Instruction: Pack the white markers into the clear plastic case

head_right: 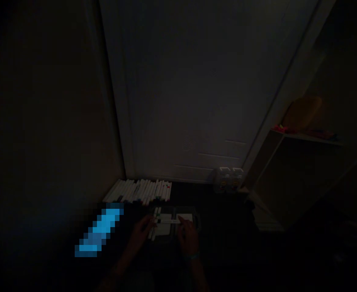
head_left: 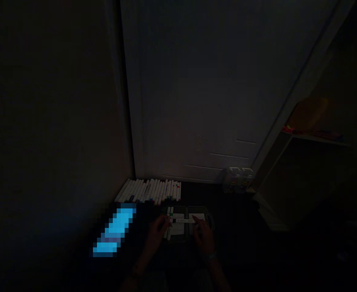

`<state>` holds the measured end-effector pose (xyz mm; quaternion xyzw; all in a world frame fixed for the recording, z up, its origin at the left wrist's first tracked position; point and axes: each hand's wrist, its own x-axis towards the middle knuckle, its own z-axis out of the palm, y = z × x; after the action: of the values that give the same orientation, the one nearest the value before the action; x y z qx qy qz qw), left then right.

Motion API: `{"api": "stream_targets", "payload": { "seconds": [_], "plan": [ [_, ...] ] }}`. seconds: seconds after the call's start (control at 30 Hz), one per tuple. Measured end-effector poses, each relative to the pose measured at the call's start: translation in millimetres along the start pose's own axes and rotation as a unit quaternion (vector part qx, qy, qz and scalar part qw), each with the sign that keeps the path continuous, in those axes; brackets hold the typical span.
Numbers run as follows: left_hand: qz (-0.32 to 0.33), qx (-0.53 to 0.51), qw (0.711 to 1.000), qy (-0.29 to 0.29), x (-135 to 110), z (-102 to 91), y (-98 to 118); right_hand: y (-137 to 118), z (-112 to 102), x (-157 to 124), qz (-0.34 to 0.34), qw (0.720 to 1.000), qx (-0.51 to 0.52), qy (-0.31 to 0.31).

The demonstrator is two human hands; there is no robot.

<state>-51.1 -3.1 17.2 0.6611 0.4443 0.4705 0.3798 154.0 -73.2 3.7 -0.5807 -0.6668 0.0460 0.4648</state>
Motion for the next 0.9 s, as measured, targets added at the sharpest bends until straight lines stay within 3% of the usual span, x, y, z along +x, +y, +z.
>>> {"api": "stream_targets", "payload": {
  "seconds": [0.4, 0.9],
  "plan": [
    [-0.004, -0.011, 1.0, -0.021, 0.6, -0.8, -2.7, 2.1, 2.0, -0.9, -0.002, 1.0, -0.003, 0.006],
    [-0.004, -0.005, 1.0, 0.001, 0.4, 1.4, -2.8, 0.9, 0.4, -0.8, -0.022, 0.999, -0.018, 0.017]
  ]
}}
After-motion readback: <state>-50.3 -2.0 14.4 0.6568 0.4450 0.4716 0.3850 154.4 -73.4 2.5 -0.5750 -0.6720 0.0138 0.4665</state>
